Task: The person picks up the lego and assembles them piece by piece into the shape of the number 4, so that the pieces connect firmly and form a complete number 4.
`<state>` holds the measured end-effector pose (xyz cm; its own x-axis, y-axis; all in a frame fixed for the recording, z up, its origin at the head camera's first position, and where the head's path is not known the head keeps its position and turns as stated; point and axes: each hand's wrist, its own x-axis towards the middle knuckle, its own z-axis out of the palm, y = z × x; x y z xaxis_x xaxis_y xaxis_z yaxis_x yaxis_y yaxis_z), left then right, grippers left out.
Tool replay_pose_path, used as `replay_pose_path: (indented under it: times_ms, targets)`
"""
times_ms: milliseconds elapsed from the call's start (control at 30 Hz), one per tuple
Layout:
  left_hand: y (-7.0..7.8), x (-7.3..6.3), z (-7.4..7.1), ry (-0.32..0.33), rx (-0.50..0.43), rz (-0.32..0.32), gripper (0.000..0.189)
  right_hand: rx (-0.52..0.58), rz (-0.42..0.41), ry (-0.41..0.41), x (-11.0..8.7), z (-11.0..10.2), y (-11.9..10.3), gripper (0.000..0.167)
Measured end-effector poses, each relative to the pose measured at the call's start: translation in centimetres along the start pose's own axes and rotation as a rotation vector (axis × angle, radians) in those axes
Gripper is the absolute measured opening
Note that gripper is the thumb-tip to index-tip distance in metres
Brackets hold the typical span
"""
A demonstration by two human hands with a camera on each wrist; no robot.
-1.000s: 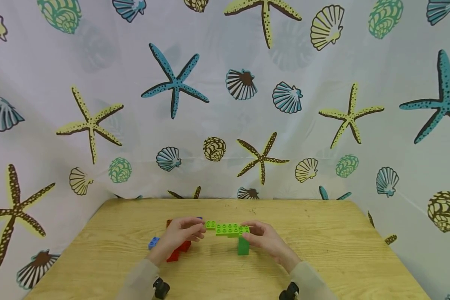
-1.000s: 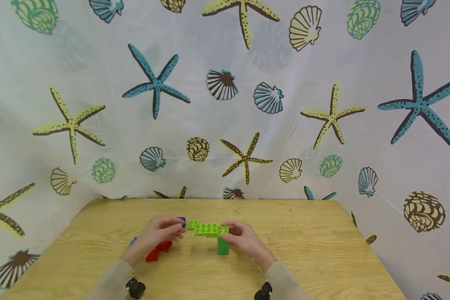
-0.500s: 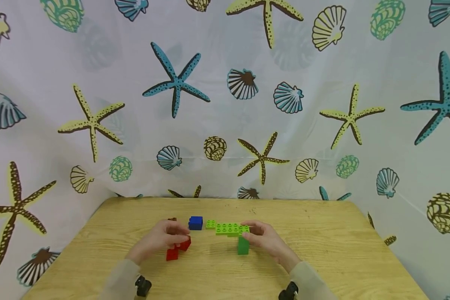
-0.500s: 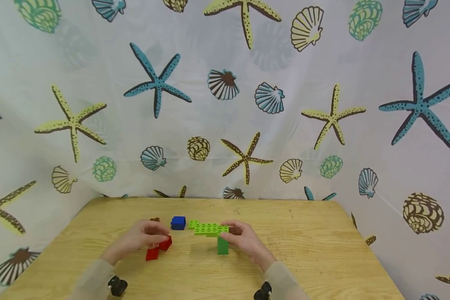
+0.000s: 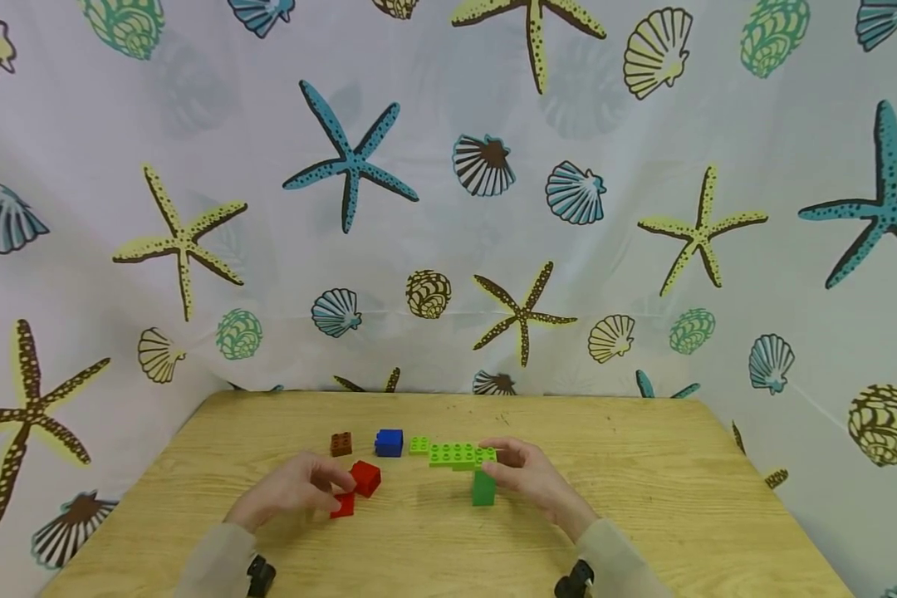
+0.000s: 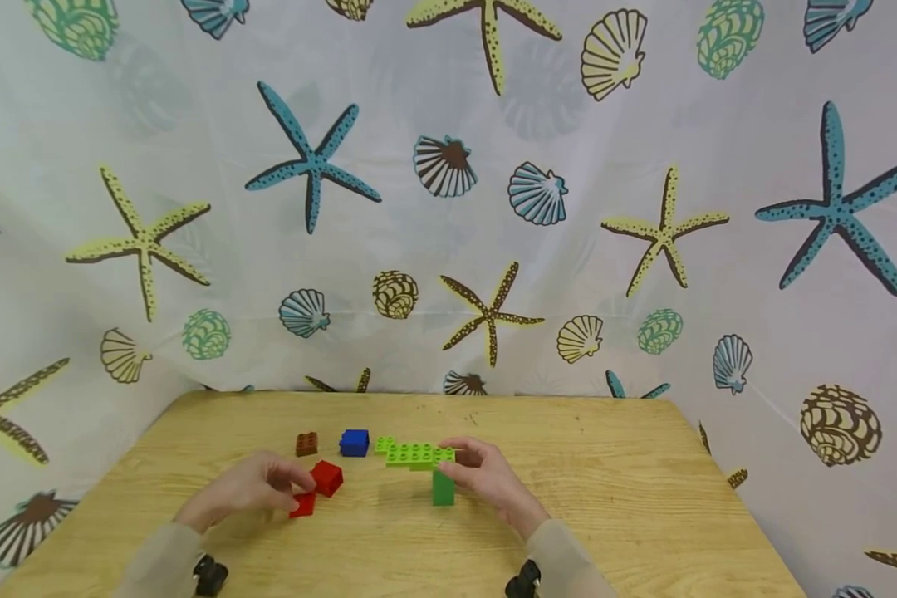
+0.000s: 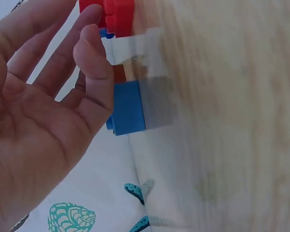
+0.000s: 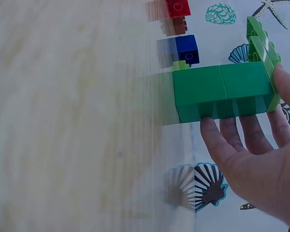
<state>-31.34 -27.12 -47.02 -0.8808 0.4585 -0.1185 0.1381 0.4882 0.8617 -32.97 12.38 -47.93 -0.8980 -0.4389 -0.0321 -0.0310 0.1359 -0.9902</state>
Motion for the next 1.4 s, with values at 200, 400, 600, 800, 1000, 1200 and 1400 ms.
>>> replay_pose_path:
  times_ms: [200,400,600,800,1000,1200,1400]
  targets:
    - [-0.3,0.0,0.2,-0.003,0.066,-0.010,0.036,-0.003,-0.002,0.009,0.0,0.1,0.0,0.053]
    - [-0.1,0.2,0.6,0.015,0.126,-0.077,0.037,-0.014,-0.003,0.015,0.0,0.1,0.1,0.052]
    - [0.1,0.3,0.9,-0.015,0.168,-0.079,0.039,-0.017,-0.003,0.011,0.1,0.0,0.2,0.053]
    - [0.1,0.6,1.1,-0.041,0.212,-0.124,0.042,-0.014,-0.003,0.016,0.1,0.0,0.1,0.053]
    - [0.2,0.8,1.1,-0.056,0.190,-0.140,0.043,-0.011,-0.010,0.013,0.0,-0.1,0.0,0.052]
    - [0.6,0.8,1.0,-0.090,0.185,-0.042,0.039,-0.010,-0.002,0.019,-0.1,-0.1,0.0,0.051]
    - [1.4,0.7,1.1,-0.045,0.201,-0.067,0.042,0.000,0.008,0.003,0.0,0.0,-0.1,0.054]
